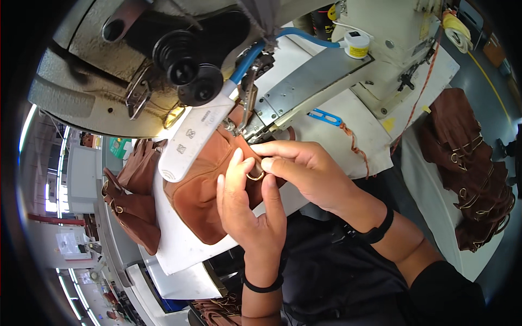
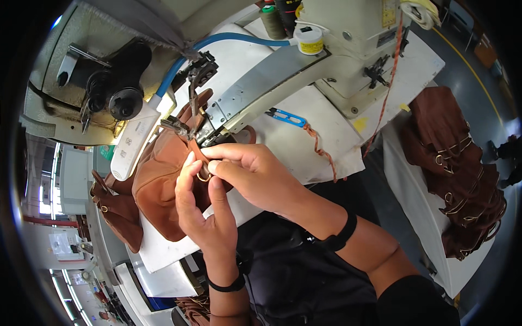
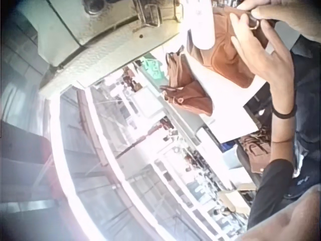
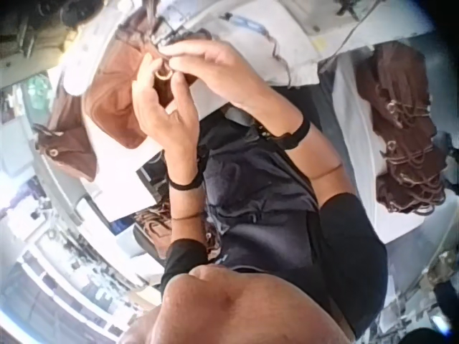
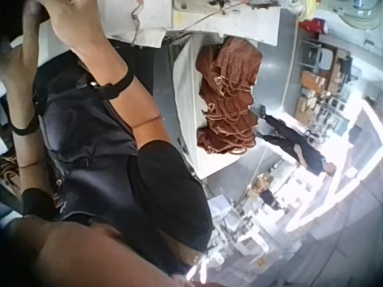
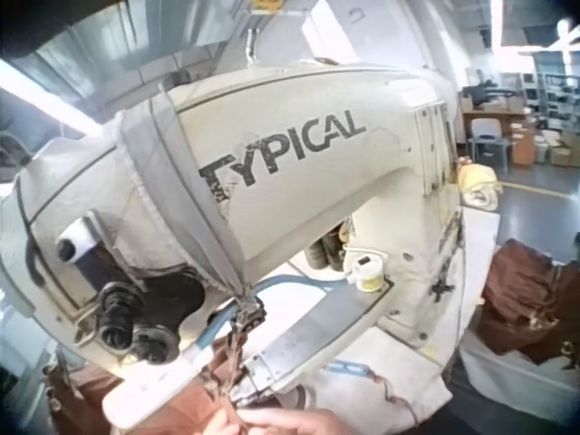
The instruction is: The person operates an industrial sewing machine to stitch a zipper onto a brown leather handbag. They guide the bag under the needle, align the zipper, and sew along the edge. After completing the seam, they cut the thread and inspect the finished product.
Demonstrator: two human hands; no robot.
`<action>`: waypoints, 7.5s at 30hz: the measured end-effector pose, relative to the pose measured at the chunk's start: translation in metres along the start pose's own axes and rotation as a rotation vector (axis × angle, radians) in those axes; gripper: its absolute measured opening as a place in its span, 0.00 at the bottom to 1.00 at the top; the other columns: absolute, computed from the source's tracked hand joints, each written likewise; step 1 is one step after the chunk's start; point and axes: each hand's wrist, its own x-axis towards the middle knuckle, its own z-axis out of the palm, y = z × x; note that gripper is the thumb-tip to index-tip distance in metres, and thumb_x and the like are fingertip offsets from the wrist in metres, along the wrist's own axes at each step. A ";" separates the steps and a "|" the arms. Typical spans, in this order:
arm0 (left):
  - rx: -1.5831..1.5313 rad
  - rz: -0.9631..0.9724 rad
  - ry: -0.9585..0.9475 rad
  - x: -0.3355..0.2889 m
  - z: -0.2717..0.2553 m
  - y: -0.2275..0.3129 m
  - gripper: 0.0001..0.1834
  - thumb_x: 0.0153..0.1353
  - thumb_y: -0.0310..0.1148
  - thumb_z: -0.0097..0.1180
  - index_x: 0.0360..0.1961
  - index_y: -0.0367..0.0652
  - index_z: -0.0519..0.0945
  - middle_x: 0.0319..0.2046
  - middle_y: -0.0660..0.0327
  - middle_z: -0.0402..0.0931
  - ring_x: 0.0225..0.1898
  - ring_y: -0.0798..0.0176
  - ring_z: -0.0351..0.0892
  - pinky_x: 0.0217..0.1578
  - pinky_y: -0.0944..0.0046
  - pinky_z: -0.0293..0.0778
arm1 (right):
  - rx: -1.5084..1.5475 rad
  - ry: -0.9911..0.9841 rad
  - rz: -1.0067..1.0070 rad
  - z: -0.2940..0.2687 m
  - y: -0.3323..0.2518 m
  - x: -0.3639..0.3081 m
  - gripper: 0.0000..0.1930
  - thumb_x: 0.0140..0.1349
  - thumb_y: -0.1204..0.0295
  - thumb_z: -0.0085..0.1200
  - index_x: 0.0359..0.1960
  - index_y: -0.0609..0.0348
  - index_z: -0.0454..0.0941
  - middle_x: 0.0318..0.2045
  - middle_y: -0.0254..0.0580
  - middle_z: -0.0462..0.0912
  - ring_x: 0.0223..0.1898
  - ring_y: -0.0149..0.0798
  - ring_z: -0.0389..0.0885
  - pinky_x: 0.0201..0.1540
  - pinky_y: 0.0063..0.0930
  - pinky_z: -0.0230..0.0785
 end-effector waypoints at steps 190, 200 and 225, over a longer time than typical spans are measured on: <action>0.308 0.397 -0.113 0.044 -0.031 -0.058 0.29 0.47 0.20 0.64 0.54 0.44 0.85 0.53 0.59 0.87 0.51 0.56 0.84 0.55 0.58 0.71 | -1.359 0.329 -0.822 -0.009 -0.016 0.057 0.05 0.60 0.72 0.59 0.35 0.53 0.75 0.40 0.37 0.81 0.57 0.46 0.77 0.71 0.53 0.52; 0.274 0.380 -0.103 0.051 -0.035 -0.058 0.27 0.45 0.19 0.65 0.51 0.44 0.87 0.51 0.62 0.88 0.50 0.59 0.85 0.53 0.61 0.70 | -1.363 0.331 -0.829 -0.009 -0.017 0.059 0.05 0.59 0.73 0.59 0.35 0.54 0.76 0.40 0.37 0.81 0.56 0.46 0.77 0.71 0.51 0.52; 0.240 0.439 -0.073 0.044 -0.025 -0.059 0.31 0.47 0.18 0.62 0.57 0.39 0.83 0.54 0.51 0.86 0.55 0.49 0.86 0.57 0.51 0.71 | -1.257 0.376 -0.835 -0.010 -0.018 0.052 0.07 0.61 0.70 0.59 0.38 0.54 0.76 0.46 0.41 0.80 0.60 0.45 0.76 0.70 0.48 0.55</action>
